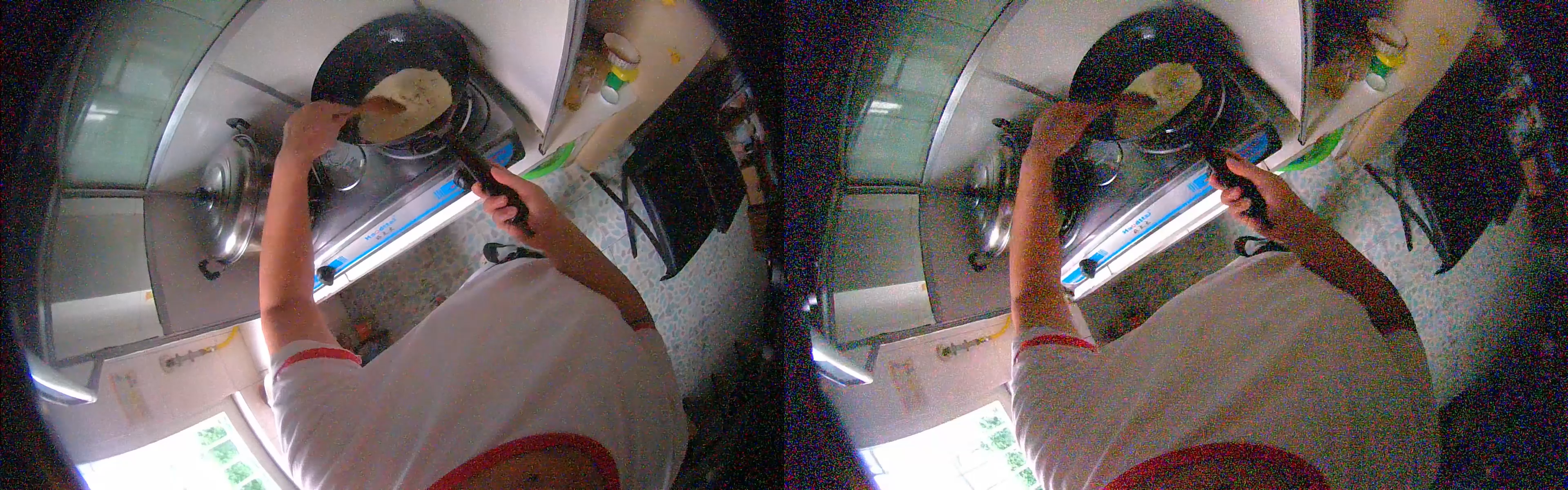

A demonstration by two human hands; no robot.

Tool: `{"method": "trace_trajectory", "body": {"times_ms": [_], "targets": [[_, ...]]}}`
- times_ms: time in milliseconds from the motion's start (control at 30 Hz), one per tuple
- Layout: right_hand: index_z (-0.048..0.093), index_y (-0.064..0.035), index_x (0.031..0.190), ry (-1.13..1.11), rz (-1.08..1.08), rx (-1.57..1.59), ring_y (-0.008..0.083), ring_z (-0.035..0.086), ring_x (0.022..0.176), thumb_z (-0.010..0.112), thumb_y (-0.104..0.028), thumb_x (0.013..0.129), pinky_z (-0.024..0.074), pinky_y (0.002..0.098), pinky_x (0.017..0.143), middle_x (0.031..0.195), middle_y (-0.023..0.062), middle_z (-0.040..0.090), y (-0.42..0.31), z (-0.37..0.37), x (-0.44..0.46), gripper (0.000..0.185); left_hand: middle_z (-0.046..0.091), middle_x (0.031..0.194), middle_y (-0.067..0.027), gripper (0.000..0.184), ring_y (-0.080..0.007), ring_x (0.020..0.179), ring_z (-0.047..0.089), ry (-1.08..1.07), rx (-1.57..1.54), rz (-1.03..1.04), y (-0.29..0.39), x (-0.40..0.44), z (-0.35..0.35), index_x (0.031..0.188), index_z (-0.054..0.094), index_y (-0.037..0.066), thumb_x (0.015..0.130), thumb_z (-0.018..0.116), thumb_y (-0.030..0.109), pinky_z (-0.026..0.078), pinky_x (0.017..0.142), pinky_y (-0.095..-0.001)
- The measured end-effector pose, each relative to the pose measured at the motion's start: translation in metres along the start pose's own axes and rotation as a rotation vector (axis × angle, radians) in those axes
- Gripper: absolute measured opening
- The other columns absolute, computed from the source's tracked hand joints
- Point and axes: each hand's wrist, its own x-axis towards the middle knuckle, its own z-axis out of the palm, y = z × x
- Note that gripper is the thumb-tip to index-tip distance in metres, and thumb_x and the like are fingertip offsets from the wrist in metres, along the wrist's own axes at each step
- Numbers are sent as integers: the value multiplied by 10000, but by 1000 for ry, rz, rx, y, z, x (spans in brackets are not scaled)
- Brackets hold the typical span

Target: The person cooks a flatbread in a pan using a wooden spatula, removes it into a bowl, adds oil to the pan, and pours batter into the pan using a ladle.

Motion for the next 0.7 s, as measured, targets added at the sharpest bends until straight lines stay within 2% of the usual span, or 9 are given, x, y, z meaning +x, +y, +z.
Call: {"method": "trace_trajectory", "body": {"times_ms": [67, 100, 200, 300, 400, 433, 500, 600, 700], "targets": [[377, -75, 1082, 12, 4, 6, 58, 437, 570, 477, -200, 844, 366, 143, 383, 881, 80, 501, 0, 0, 0, 286, 607, 839, -82, 211, -255, 804, 578, -184, -2, -40, -11, -11, 11, 933, 616, 246, 781, 477, 293, 471, 689, -370], [379, -76, 1077, 30, 5, 10, 59, 438, 571, 479, -200, 844, 363, 143, 382, 879, 81, 502, 0, 2, -1, 283, 609, 831, -85, 209, -263, 807, 577, -80, -49, 43, -12, -15, 21, 932, 614, 246, 786, 467, 278, 474, 689, -371], [382, -75, 1062, 47, 4, 24, 65, 439, 574, 480, -194, 843, 360, 145, 382, 880, 88, 500, -1, 3, -1, 268, 604, 878, -80, 208, -261, 820, 578, -90, 131, -128, -13, -20, 24, 922, 617, 248, 799, 451, 267, 474, 695, -383], [381, -77, 1050, 27, -10, 25, 70, 440, 576, 480, -184, 843, 361, 147, 382, 881, 99, 496, 0, 5, -3, 253, 594, 931, -67, 220, -267, 835, 577, -123, 56, -260, 1, -23, -11, 932, 611, 272, 811, 427, 256, 471, 705, -402], [425, -142, 1051, 10, 22, 29, 73, 436, 566, 491, -169, 834, 355, 151, 384, 854, 98, 504, -2, -2, 0, 228, 583, 963, -77, 232, -260, 855, 574, -120, 200, -138, -18, -10, 15, 937, 608, 209, 818, 415, 254, 469, 707, -409], [448, -174, 1053, 5, 46, 32, 73, 433, 560, 497, -163, 829, 352, 152, 386, 841, 96, 509, -1, -5, 1, 229, 584, 959, -82, 233, -260, 859, 574, -137, 208, -207, -20, -6, 16, 933, 606, 180, 816, 416, 245, 470, 709, -403], [400, -123, 1060, 31, 7, 32, 71, 438, 572, 482, -173, 840, 362, 146, 386, 861, 101, 498, 3, -1, -1, 240, 585, 951, -94, 242, -259, 868, 573, -166, 225, -343, -16, 6, 11, 925, 603, 123, 813, 417, 229, 472, 715, -392], [375, -98, 1064, 7, -18, 22, 70, 441, 578, 475, -178, 846, 368, 143, 388, 874, 103, 492, 1, 1, 0, 253, 582, 963, -104, 245, -266, 877, 571, 24, 262, -276, -8, 21, 4, 897, 595, 63, 799, 424, 208, 474, 720, -380], [376, -99, 1068, 3, -6, 29, 70, 441, 577, 476, -179, 845, 369, 142, 391, 878, 100, 493, 1, 2, -1, 257, 590, 945, -98, 233, -277, 860, 576, 42, 46, -227, 3, 60, 35, 892, 599, 75, 779, 435, 195, 477, 721, -370]]}}
